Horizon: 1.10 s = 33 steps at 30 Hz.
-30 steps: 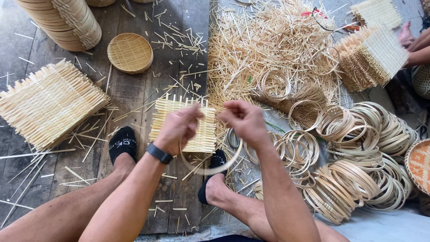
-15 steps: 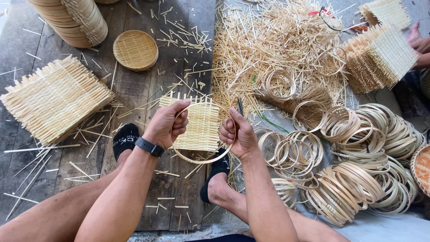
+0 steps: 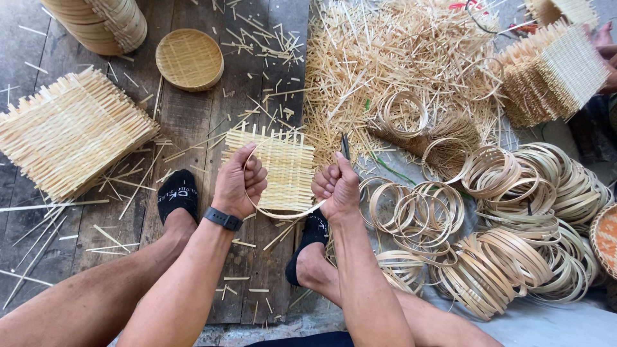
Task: The person is weaving bamboo baskets by hand. They use a wooden block to shape the bamboo strips and shears to trim the excess material. The person works on multiple baskets, stacking them as they complete each one.
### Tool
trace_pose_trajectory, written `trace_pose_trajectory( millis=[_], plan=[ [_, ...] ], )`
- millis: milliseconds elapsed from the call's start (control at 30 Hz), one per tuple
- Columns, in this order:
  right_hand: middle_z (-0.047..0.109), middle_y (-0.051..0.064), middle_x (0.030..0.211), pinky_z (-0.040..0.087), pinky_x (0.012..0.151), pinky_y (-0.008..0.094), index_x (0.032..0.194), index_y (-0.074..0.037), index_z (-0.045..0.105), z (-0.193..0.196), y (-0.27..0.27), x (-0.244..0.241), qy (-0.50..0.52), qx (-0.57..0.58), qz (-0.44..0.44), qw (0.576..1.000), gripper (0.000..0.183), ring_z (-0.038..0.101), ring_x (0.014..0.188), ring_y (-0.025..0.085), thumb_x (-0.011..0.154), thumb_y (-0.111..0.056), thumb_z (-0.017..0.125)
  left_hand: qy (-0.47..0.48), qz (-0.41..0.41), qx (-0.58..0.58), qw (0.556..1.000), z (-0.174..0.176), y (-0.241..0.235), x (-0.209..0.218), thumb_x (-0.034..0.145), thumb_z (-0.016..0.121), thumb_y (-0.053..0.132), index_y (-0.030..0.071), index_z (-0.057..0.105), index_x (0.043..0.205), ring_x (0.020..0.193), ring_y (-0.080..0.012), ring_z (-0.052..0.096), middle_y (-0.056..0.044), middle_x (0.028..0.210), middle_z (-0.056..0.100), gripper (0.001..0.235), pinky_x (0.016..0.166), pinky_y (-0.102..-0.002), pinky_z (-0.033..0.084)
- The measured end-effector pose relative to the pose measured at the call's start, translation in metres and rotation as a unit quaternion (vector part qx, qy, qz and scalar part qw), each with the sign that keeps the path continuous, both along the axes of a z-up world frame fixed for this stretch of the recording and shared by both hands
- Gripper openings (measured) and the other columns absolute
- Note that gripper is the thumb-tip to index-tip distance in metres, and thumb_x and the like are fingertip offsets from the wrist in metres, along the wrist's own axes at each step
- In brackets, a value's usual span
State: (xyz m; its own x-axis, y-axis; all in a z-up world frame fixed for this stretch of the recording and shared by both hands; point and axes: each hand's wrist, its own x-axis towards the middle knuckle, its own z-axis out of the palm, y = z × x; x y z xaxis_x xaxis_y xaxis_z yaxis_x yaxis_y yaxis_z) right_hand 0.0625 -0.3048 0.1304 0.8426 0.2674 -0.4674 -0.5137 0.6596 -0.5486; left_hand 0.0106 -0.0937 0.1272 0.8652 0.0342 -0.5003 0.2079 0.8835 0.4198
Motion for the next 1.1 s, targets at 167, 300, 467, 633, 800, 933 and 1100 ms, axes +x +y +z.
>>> trace_pose_trajectory(
  millis=[167, 300, 467, 633, 800, 933, 1100],
  plan=[
    [0.039, -0.004, 0.049, 0.037, 0.038, 0.024, 0.06, -0.015, 0.053, -0.014, -0.004, 0.003, -0.025, -0.075, 0.013, 0.997, 0.046, 0.042, 0.042, 0.009, 0.099, -0.038, 0.061, 0.06, 0.03, 0.063, 0.996, -0.011, 0.002, -0.001, 0.094, 0.072, 0.033, 0.015, 0.053, 0.067, 0.044, -0.0062, 0.036, 0.007, 0.052, 0.039, 0.037, 0.038, -0.022, 0.029],
    [0.07, 0.002, 0.071, 0.053, 0.049, 0.023, 0.09, -0.009, 0.074, -0.027, -0.01, 0.013, -0.101, -0.339, 0.111, 0.929, 0.013, 0.061, 0.056, 0.008, 0.086, -0.021, 0.07, 0.108, 0.086, 0.136, 0.981, -0.033, 0.017, 0.004, 0.091, 0.07, 0.036, 0.016, 0.068, 0.083, 0.049, -0.005, 0.043, 0.006, 0.057, 0.048, 0.022, 0.042, -0.019, 0.036],
    [0.078, 0.01, 0.087, 0.062, 0.06, 0.032, 0.102, -0.002, 0.075, -0.076, -0.003, 0.016, -0.095, -0.507, 0.099, 0.851, 0.026, 0.073, 0.07, 0.017, 0.081, -0.015, 0.078, 0.082, 0.011, 0.516, 0.853, -0.093, 0.033, 0.006, 0.081, 0.079, 0.02, 0.008, 0.075, 0.093, 0.069, -0.0078, 0.065, -0.001, 0.081, 0.072, 0.017, 0.062, -0.023, 0.054],
    [0.08, 0.009, 0.087, 0.06, 0.073, 0.03, 0.098, -0.007, 0.082, -0.124, 0.011, 0.017, -0.163, -0.68, 0.134, 0.702, 0.02, 0.074, 0.074, 0.015, 0.078, -0.01, 0.083, 0.112, -0.065, 0.703, 0.699, -0.135, 0.04, 0.002, 0.081, 0.082, 0.015, 0.01, 0.081, 0.1, 0.078, -0.0204, 0.072, -0.012, 0.09, 0.076, 0.02, 0.075, -0.031, 0.058],
    [0.081, 0.008, 0.086, 0.061, 0.071, 0.028, 0.102, -0.008, 0.081, -0.141, 0.014, 0.013, -0.139, -0.634, 0.139, 0.748, 0.021, 0.075, 0.073, 0.013, 0.081, -0.01, 0.08, 0.165, -0.111, 0.689, 0.697, -0.142, 0.045, 0.002, 0.08, 0.084, 0.018, 0.013, 0.081, 0.102, 0.081, -0.0218, 0.075, -0.011, 0.092, 0.078, 0.023, 0.079, -0.033, 0.059],
    [0.08, 0.007, 0.083, 0.06, 0.068, 0.027, 0.099, -0.007, 0.082, -0.138, 0.008, 0.019, -0.114, -0.621, 0.159, 0.759, 0.019, 0.074, 0.069, 0.012, 0.08, -0.009, 0.08, 0.193, -0.154, 0.687, 0.683, -0.14, 0.048, 0.011, 0.077, 0.085, 0.018, 0.012, 0.081, 0.098, 0.081, -0.0201, 0.075, -0.009, 0.09, 0.079, 0.022, 0.079, -0.032, 0.059],
    [0.08, 0.008, 0.081, 0.059, 0.067, 0.026, 0.095, -0.006, 0.082, -0.137, 0.007, 0.018, -0.133, -0.638, 0.164, 0.74, 0.017, 0.073, 0.068, 0.012, 0.078, -0.009, 0.083, 0.159, -0.129, 0.684, 0.7, -0.147, 0.05, 0.01, 0.077, 0.086, 0.014, 0.01, 0.082, 0.096, 0.077, -0.0174, 0.076, -0.009, 0.088, 0.079, 0.02, 0.078, -0.029, 0.06]
  ],
)
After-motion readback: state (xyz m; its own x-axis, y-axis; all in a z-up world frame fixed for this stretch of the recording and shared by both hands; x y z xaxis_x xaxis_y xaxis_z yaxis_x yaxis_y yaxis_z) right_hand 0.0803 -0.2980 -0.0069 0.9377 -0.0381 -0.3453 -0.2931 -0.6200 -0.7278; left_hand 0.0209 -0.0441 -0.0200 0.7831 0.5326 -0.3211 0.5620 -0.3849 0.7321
